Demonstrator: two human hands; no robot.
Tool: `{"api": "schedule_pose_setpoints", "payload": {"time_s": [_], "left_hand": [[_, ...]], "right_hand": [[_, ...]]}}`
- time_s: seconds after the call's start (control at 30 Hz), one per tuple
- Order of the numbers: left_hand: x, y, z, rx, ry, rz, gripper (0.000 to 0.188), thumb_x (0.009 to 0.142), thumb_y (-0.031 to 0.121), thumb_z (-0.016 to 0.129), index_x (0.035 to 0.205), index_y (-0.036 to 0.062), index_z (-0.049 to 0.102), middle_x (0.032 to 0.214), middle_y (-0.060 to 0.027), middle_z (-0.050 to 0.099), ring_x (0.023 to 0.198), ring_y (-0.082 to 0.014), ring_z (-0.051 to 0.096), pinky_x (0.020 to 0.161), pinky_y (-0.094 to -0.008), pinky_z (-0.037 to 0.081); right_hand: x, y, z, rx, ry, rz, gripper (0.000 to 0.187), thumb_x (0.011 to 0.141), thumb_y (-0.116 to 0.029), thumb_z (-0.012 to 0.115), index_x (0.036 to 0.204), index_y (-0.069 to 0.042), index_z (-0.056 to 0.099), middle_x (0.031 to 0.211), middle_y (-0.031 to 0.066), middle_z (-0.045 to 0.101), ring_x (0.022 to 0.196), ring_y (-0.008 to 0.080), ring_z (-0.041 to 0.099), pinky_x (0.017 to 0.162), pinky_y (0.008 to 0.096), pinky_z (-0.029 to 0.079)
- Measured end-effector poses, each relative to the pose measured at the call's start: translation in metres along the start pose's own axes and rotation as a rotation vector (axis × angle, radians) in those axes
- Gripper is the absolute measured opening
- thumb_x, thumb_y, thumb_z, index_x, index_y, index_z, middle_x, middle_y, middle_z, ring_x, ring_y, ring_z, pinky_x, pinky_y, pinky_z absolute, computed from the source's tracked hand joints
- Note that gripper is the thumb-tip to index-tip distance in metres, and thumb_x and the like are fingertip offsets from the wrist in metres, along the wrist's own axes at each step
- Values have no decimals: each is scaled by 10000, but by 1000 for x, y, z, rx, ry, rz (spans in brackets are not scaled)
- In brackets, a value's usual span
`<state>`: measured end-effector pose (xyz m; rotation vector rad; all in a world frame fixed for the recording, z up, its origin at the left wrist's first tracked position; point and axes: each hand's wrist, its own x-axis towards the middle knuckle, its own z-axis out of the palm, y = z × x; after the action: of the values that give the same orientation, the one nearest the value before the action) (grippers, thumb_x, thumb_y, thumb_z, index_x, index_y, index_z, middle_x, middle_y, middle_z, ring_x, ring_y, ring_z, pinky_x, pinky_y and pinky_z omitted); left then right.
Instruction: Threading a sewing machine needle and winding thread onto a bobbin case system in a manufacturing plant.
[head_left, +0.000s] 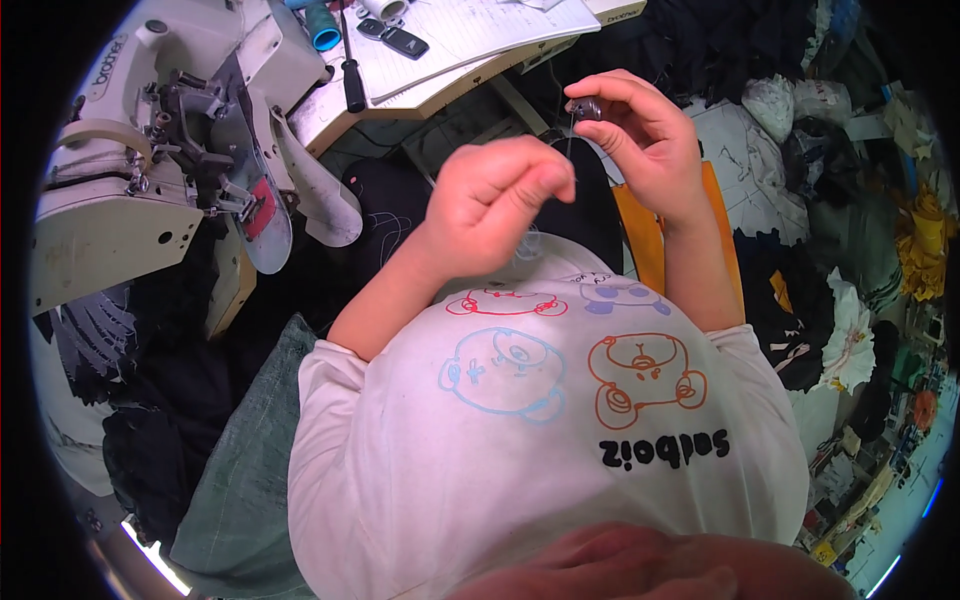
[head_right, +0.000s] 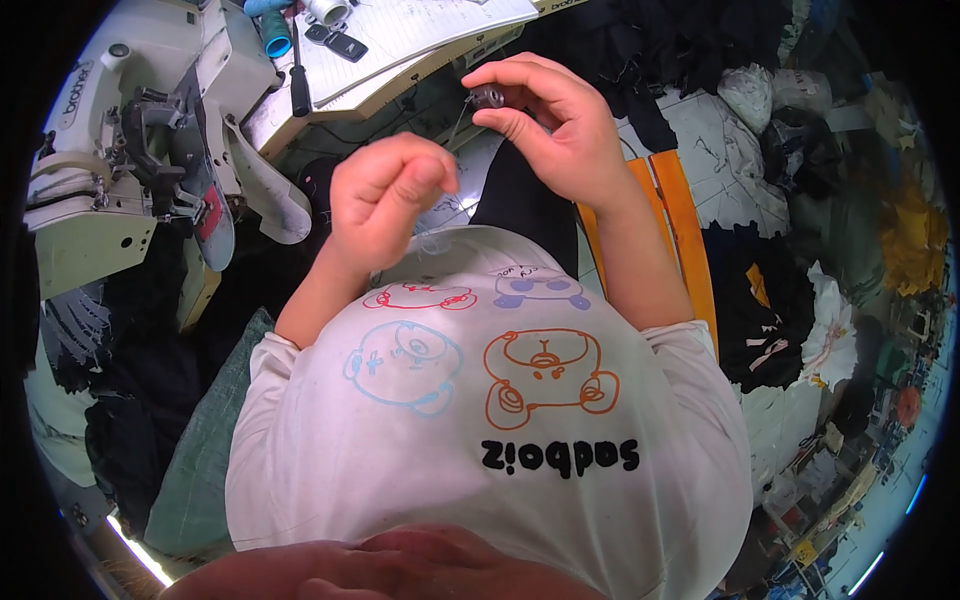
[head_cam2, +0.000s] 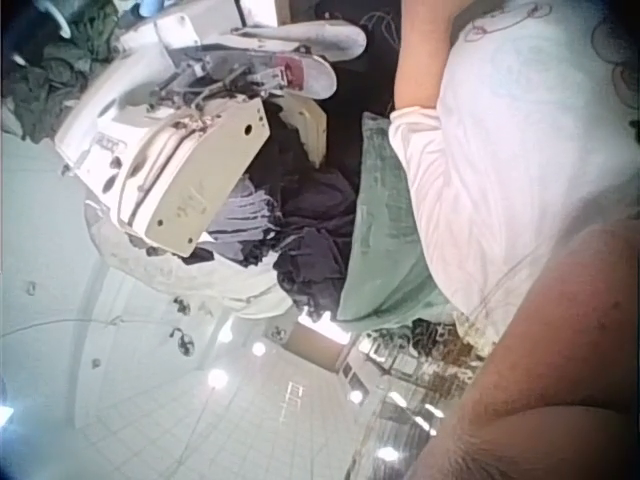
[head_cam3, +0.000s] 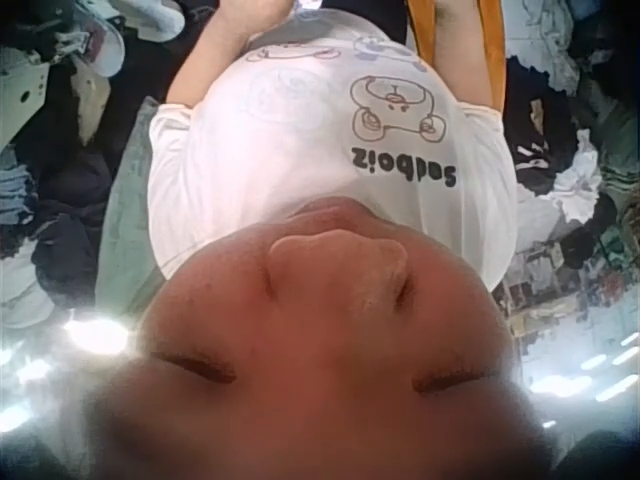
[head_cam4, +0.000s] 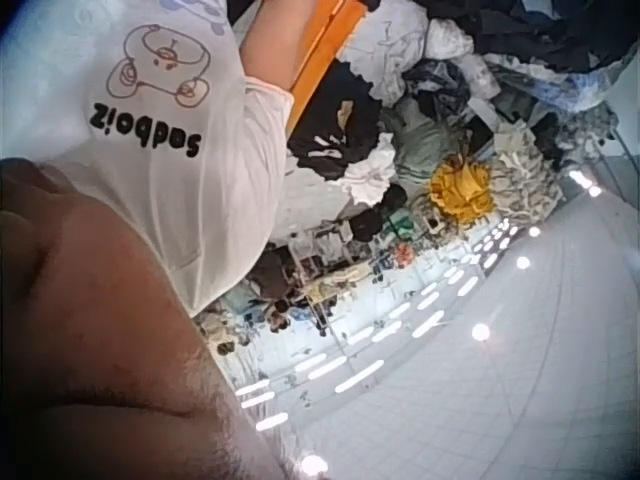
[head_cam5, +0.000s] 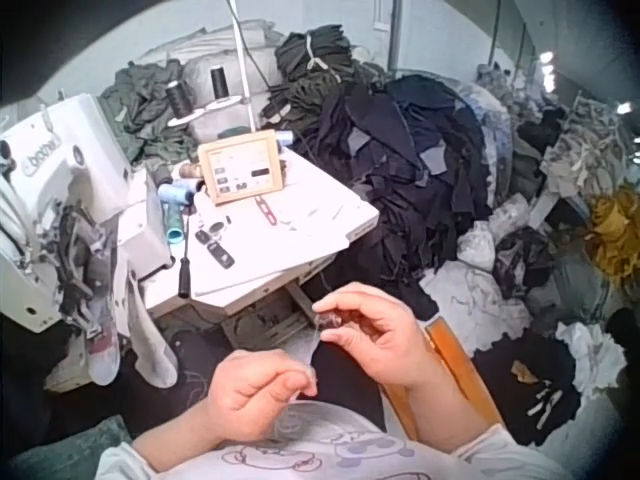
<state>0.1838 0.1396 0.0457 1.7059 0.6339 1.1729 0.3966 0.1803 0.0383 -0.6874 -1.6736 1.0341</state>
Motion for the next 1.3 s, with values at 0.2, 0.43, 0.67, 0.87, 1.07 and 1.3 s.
{"api": "schedule_pose_setpoints", "payload": {"time_s": [0.2,0.43,0.67,0.87,1.07,1.3], "left_hand": [[-4,5,7,34,-24,14,160,998,86,571,891,0,654,777,-85,669,644,-174,630,602,-273,485],[-16,0,6,-59,75,-171,199,1025,112,554,901,-8,651,782,-57,651,633,-116,565,595,-251,457],[-28,-2,7,29,-19,-158,208,1027,113,542,894,-4,652,794,-61,664,676,-130,609,627,-263,476],[-19,0,-17,25,107,-97,182,1008,104,548,973,-14,682,880,-91,674,795,-190,647,716,-277,492],[9,-67,-38,995,46,64,174,938,103,657,1088,40,719,970,-113,705,861,-284,646,812,-358,500],[-2,-46,-35,1219,-68,8,306,824,276,787,1090,128,755,1267,-95,656,1266,-305,525,1099,-519,293]], "right_hand": [[2,2,2,7,74,-36,280,889,66,675,1164,17,663,1001,21,584,885,73,571,750,200,481],[7,-2,-3,-388,171,-214,249,844,28,708,1089,-12,689,934,83,653,786,162,611,706,247,491],[4,17,-12,-494,394,-196,244,859,20,713,1096,-35,701,898,62,667,782,149,622,717,240,494],[0,22,-65,-99,415,26,292,954,-14,656,1241,28,628,1033,73,667,885,107,641,801,226,517],[-10,0,-35,318,303,120,261,885,10,714,1143,-23,703,918,23,663,804,96,604,735,200,479],[-10,-8,-8,179,116,116,359,908,17,700,1263,25,641,1039,20,620,890,70,593,801,205,511]]}}
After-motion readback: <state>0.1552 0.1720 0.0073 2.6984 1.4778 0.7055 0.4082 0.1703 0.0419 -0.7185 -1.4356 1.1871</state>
